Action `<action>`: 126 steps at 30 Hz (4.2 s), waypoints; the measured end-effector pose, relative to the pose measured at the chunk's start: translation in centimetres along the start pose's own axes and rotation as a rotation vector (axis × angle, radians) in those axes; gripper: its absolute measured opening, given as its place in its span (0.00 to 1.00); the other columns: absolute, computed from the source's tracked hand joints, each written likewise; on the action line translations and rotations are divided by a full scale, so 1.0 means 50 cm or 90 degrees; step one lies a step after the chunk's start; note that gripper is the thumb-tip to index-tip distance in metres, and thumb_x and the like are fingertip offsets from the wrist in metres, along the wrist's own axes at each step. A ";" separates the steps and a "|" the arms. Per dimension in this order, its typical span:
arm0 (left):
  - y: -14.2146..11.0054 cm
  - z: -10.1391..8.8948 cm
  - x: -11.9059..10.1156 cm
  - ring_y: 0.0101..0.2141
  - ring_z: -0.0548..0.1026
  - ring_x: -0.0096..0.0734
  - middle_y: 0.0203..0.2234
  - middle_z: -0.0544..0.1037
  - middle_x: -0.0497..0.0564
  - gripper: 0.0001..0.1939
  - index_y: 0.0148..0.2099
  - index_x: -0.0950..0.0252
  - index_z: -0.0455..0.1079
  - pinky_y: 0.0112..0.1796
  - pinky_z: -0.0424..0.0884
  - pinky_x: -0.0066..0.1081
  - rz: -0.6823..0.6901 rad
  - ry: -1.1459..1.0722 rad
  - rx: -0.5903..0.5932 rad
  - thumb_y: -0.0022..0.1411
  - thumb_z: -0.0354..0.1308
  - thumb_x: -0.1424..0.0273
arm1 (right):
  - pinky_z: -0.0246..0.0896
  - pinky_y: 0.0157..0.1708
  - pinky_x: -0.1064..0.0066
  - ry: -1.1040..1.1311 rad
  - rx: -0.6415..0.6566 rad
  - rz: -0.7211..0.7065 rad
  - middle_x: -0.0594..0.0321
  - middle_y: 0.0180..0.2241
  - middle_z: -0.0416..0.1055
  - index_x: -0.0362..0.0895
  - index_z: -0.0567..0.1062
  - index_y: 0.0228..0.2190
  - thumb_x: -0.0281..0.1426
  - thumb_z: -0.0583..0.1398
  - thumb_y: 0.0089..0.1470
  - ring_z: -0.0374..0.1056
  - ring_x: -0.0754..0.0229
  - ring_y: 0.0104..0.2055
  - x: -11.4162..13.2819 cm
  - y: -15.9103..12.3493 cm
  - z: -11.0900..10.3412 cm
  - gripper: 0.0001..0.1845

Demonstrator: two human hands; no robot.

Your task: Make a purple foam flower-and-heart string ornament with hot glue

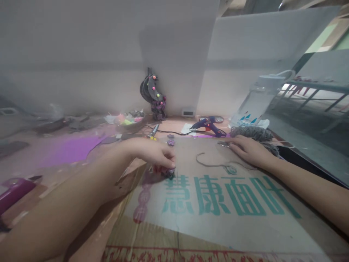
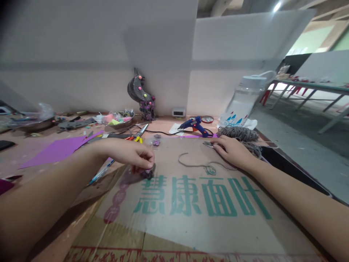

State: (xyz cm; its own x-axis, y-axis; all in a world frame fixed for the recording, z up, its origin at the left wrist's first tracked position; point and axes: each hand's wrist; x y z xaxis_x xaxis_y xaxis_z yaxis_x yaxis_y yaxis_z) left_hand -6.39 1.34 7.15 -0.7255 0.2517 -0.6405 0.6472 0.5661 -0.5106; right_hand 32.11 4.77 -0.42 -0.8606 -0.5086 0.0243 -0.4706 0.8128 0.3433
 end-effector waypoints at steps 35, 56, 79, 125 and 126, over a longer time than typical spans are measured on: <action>0.139 0.153 -0.017 0.31 0.77 0.30 0.30 0.80 0.50 0.10 0.39 0.65 0.74 0.31 0.69 0.26 0.222 -0.265 -0.424 0.62 0.58 0.63 | 0.66 0.53 0.54 0.122 0.069 0.129 0.56 0.52 0.76 0.48 0.78 0.47 0.49 0.53 0.59 0.71 0.43 0.53 0.026 0.005 -0.141 0.25; 0.125 0.152 -0.024 0.35 0.76 0.34 0.33 0.81 0.51 0.12 0.39 0.65 0.75 0.37 0.69 0.30 0.273 -0.167 -0.498 0.65 0.55 0.63 | 0.64 0.49 0.59 -0.011 0.058 0.207 0.48 0.52 0.75 0.43 0.76 0.50 0.39 0.60 0.57 0.71 0.43 0.52 0.098 0.135 -0.098 0.22; 0.129 0.142 -0.015 0.35 0.77 0.33 0.32 0.80 0.48 0.13 0.34 0.64 0.73 0.38 0.69 0.28 0.231 -0.240 -0.541 0.66 0.53 0.62 | 0.74 0.41 0.67 0.603 -0.096 0.240 0.52 0.45 0.80 0.42 0.77 0.43 0.31 0.63 0.52 0.78 0.57 0.38 0.145 0.115 -0.080 0.15; 0.120 0.138 -0.025 0.36 0.73 0.33 0.31 0.76 0.49 0.13 0.33 0.63 0.68 0.42 0.67 0.29 0.198 -0.216 -0.592 0.67 0.51 0.63 | 0.75 0.39 0.57 0.463 -0.086 0.209 0.60 0.32 0.79 0.49 0.75 0.30 0.42 0.65 0.49 0.76 0.48 0.37 0.201 -0.043 -0.048 0.10; 0.120 0.138 -0.025 0.36 0.73 0.33 0.32 0.76 0.49 0.13 0.33 0.63 0.69 0.42 0.67 0.29 0.199 -0.214 -0.592 0.67 0.51 0.63 | 0.75 0.39 0.57 0.461 -0.088 0.210 0.59 0.31 0.79 0.49 0.75 0.30 0.42 0.65 0.48 0.76 0.48 0.36 0.201 -0.043 -0.048 0.10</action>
State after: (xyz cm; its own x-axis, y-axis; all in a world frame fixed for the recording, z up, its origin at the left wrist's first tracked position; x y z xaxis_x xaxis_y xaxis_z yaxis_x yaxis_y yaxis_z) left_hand 0.02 -0.99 0.91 -0.3603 0.3405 -0.8685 0.2552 0.9315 0.2593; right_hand 24.96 -2.75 1.37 -0.5888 -0.3443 0.7313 -0.1447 0.9350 0.3237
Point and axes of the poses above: each hand's wrist, its own y-axis towards the middle knuckle, its own z-axis out of the palm, x = y × z
